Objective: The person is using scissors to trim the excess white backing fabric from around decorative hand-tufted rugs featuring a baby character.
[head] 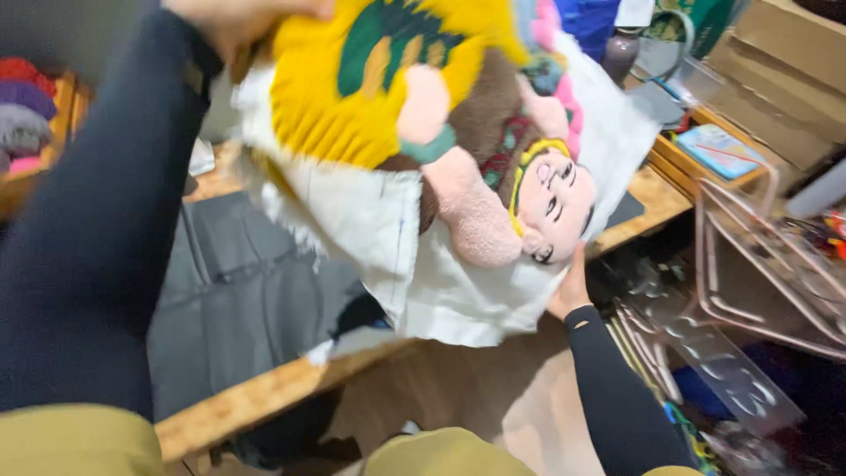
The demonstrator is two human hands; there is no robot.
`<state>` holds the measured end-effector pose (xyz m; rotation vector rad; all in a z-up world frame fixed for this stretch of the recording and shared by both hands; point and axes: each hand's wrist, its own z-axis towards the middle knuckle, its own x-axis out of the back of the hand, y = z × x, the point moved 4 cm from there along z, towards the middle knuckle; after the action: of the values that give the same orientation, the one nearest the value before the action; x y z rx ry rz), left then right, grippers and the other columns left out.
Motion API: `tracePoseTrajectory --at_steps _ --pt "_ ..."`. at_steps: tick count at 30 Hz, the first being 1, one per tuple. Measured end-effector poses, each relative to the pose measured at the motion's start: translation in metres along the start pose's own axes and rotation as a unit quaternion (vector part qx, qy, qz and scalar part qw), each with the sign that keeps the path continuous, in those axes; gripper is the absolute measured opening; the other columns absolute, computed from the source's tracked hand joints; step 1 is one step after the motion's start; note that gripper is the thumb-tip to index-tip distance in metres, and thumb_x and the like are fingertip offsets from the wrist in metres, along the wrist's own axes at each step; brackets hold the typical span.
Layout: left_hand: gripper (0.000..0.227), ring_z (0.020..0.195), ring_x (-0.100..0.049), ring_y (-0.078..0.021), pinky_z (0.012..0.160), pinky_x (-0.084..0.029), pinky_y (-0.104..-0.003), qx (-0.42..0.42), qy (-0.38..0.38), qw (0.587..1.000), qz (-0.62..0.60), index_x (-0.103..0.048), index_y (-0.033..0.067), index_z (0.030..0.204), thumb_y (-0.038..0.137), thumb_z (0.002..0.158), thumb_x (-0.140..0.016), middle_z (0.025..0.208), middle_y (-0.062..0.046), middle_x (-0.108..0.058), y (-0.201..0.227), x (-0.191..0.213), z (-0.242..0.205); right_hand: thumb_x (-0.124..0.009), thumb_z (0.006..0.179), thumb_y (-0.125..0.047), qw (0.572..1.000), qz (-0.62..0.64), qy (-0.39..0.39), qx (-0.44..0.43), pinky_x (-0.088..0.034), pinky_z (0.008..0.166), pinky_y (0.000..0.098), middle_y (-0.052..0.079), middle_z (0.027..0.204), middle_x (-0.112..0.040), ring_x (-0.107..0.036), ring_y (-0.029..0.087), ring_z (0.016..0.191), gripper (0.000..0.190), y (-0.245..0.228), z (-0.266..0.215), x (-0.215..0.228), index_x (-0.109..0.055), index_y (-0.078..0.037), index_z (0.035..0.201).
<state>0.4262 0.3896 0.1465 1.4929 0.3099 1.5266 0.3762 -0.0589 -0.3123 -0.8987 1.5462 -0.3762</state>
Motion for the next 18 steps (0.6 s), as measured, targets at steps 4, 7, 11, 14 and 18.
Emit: tracePoseTrajectory --at_steps 4,7,11,14,18 --pt "0.057 0.116 -0.063 -0.0138 0.099 -0.051 -0.03 0.021 0.019 0.992 -0.126 -0.058 0.0071 0.141 0.035 0.094 -0.074 0.132 -0.004 -0.067 -0.182 0.009 -0.042 -0.053 0.089 -0.072 0.995 0.046 -0.09 -0.007 -0.047 0.108 0.0504 0.019 0.146 -0.057 -0.06 0.034 0.13 0.095 0.002 0.099 -0.031 -0.039 -0.006 0.155" --pt "0.065 0.117 -0.063 -0.0159 0.1 -0.051 -0.032 0.17 0.165 0.939 -0.251 -0.054 0.0106 0.144 0.027 0.086 -0.078 0.131 -0.001 -0.067 -0.332 -0.026 -0.101 -0.07 0.094 -0.042 0.985 -0.121 0.016 -0.12 -0.057 0.098 0.0456 0.018 0.131 -0.067 -0.069 0.028 0.112 0.071 0.04 0.173 -0.005 -0.051 0.0 0.148" --pt "0.069 0.096 -0.071 -0.0242 0.084 -0.055 -0.04 0.411 0.151 0.881 -0.177 -0.066 0.0004 0.128 0.049 0.08 -0.078 0.11 -0.012 -0.075 -0.506 -0.124 -0.222 -0.069 0.087 -0.013 0.91 -0.379 0.08 -0.148 -0.06 0.081 0.0412 0.016 0.111 -0.074 -0.073 0.027 0.092 0.048 0.108 0.23 0.054 -0.061 0.001 0.132" --pt "0.085 0.085 -0.07 -0.0273 0.073 -0.057 -0.046 0.518 0.185 0.773 -0.315 -0.049 -0.0001 0.137 0.041 0.073 -0.085 0.105 -0.017 -0.072 -0.56 -0.182 -0.301 -0.069 0.087 -0.011 0.883 -0.432 0.109 -0.146 -0.058 0.08 0.0355 0.014 0.106 -0.076 -0.072 0.024 0.09 0.044 0.105 0.239 0.051 -0.065 0.001 0.128" --pt "0.09 0.091 -0.073 -0.0221 0.083 -0.056 -0.034 0.553 0.221 0.803 0.014 -0.056 -0.0051 0.135 0.054 0.074 -0.089 0.105 -0.021 -0.075 -0.549 -0.206 -0.332 -0.069 0.093 -0.019 0.863 -0.447 0.171 -0.165 -0.058 0.077 0.0302 0.01 0.101 -0.074 -0.071 0.018 0.089 0.042 0.059 0.254 0.025 -0.062 -0.001 0.13"
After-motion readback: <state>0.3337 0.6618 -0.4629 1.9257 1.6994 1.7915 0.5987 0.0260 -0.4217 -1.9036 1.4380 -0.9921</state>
